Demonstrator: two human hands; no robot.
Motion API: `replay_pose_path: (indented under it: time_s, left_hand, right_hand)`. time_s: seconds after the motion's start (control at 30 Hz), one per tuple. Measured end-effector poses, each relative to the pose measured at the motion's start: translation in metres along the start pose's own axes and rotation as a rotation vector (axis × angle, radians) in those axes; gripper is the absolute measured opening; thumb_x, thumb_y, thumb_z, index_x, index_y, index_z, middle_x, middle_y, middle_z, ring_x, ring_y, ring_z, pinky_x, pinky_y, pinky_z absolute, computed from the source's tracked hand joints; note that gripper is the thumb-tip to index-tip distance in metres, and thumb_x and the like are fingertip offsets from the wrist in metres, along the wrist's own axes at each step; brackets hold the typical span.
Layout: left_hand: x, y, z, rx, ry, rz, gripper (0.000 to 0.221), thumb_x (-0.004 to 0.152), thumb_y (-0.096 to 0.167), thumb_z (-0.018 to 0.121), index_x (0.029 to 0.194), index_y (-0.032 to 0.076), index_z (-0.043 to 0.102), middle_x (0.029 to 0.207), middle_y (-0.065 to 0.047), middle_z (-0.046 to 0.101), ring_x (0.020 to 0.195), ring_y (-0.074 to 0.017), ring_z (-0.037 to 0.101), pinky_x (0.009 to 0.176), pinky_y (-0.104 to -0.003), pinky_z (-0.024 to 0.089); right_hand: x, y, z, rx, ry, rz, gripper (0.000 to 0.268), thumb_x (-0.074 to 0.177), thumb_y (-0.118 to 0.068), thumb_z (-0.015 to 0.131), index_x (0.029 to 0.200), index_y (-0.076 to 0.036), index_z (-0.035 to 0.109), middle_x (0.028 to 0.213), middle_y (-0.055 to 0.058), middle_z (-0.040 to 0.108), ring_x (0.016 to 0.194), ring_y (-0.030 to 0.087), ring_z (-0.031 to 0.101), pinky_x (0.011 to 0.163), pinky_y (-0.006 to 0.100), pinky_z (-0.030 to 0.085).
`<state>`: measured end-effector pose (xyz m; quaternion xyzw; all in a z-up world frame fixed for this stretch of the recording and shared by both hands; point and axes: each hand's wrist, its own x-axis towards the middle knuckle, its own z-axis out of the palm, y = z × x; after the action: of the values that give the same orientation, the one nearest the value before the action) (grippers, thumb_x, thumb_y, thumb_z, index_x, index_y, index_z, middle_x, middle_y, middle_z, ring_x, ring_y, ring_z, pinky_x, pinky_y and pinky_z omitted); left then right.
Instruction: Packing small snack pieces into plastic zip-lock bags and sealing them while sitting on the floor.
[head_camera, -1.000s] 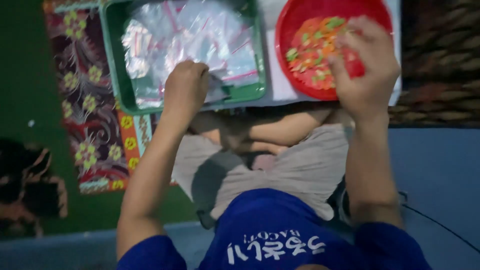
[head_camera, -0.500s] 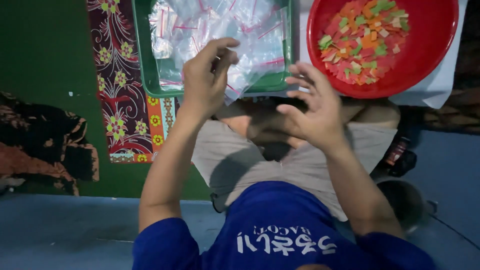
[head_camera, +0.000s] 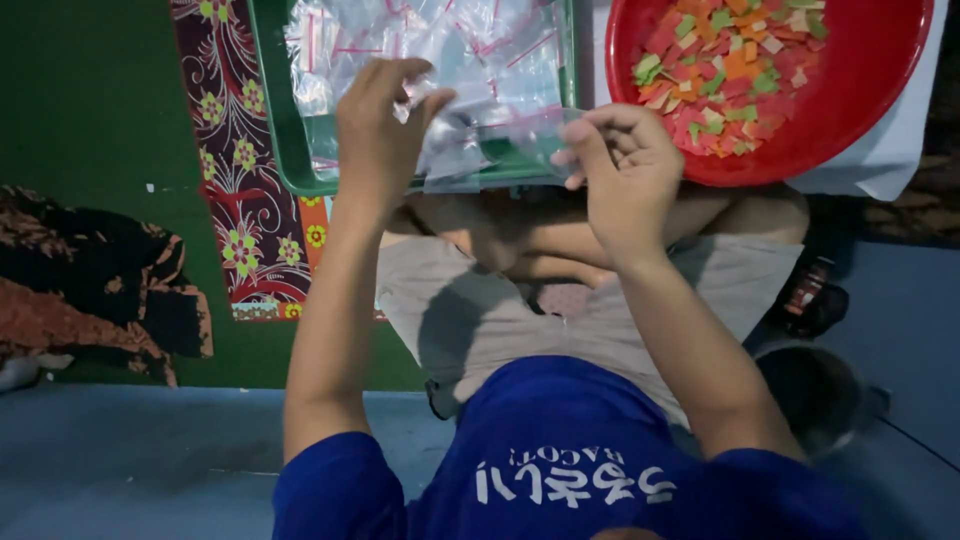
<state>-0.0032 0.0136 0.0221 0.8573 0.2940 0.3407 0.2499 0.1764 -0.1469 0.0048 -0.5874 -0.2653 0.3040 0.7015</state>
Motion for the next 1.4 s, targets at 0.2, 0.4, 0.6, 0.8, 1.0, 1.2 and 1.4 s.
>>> replay_pose_path:
  time_s: [0.2,0.4,0.6,0.8,1.0,1.2,1.4]
  left_hand:
    - [-0.026,0.033,0.023,0.042,0.041,0.008,0.032,0.094,0.008,0.083,0.122,0.007,0.068,0.114,-0.014,0.063,0.104,-0.0394,0.068,0.093,-0.046,0.055]
    - [-0.065,0.102,0.05,-0.541,-0.157,-0.464,0.069,0.091,0.023,0.08,0.149,0.003,0.05,0.133,-0.031,0.064,0.122,-0.0524,0.061,0.103,-0.06,0.051]
    - [-0.09,0.086,0.067,-0.968,-0.04,-0.909,0.012,0.089,0.007,0.08,0.099,0.0,0.077,0.073,-0.019,0.072,0.063,-0.0232,0.075,0.056,-0.04,0.069]
    - [-0.102,0.089,0.065,-0.644,-0.007,-0.875,0.017,0.077,0.014,0.092,0.09,0.012,0.082,0.066,-0.008,0.075,0.054,-0.0139,0.072,0.046,-0.026,0.06]
    - [-0.11,0.105,0.066,-0.503,-0.029,-0.47,0.009,0.085,0.009,0.084,0.092,0.009,0.079,0.083,-0.01,0.077,0.079,-0.0303,0.075,0.07,-0.036,0.059]
    - [-0.115,0.103,0.067,-0.606,-0.109,-0.49,0.01,0.079,0.007,0.084,0.087,0.009,0.077,0.075,-0.012,0.071,0.071,-0.0274,0.072,0.06,-0.031,0.059]
    - [-0.122,0.097,0.072,-0.649,-0.177,-0.546,0.011,0.08,0.015,0.087,0.087,0.013,0.079,0.076,-0.01,0.074,0.073,-0.0261,0.074,0.059,-0.03,0.059]
  right_hand:
    - [-0.006,-0.001,-0.013,0.04,0.056,0.056,0.011,0.103,-0.001,0.07,0.106,0.005,0.062,0.091,0.024,0.075,0.072,0.026,0.078,0.049,0.024,0.062]
    - [-0.022,0.007,-0.043,0.179,-0.007,0.288,0.015,0.099,-0.001,0.071,0.107,0.0,0.058,0.088,0.022,0.074,0.068,0.024,0.076,0.046,0.023,0.061]
    - [-0.036,0.002,-0.076,0.107,0.011,0.172,0.022,0.093,0.003,0.079,0.1,0.003,0.058,0.087,0.025,0.073,0.066,0.026,0.075,0.049,0.029,0.063]
    - [-0.056,-0.019,-0.075,-0.667,0.114,-0.481,0.04,0.092,-0.004,0.096,0.114,0.009,0.066,0.112,0.023,0.067,0.101,0.035,0.067,0.078,0.039,0.06]
    - [-0.086,-0.009,-0.054,-0.462,-0.146,-0.076,0.023,0.083,-0.004,0.092,0.097,0.002,0.076,0.088,0.017,0.075,0.079,0.027,0.075,0.064,0.03,0.06]
    - [-0.089,0.004,-0.058,-0.428,-0.164,0.018,0.028,0.078,-0.003,0.094,0.096,0.006,0.074,0.084,0.021,0.074,0.076,0.026,0.076,0.058,0.029,0.06]
    - [-0.083,-0.003,-0.061,-0.376,-0.169,0.272,0.011,0.089,0.002,0.083,0.098,0.003,0.077,0.082,0.019,0.074,0.077,0.017,0.073,0.063,0.028,0.062]
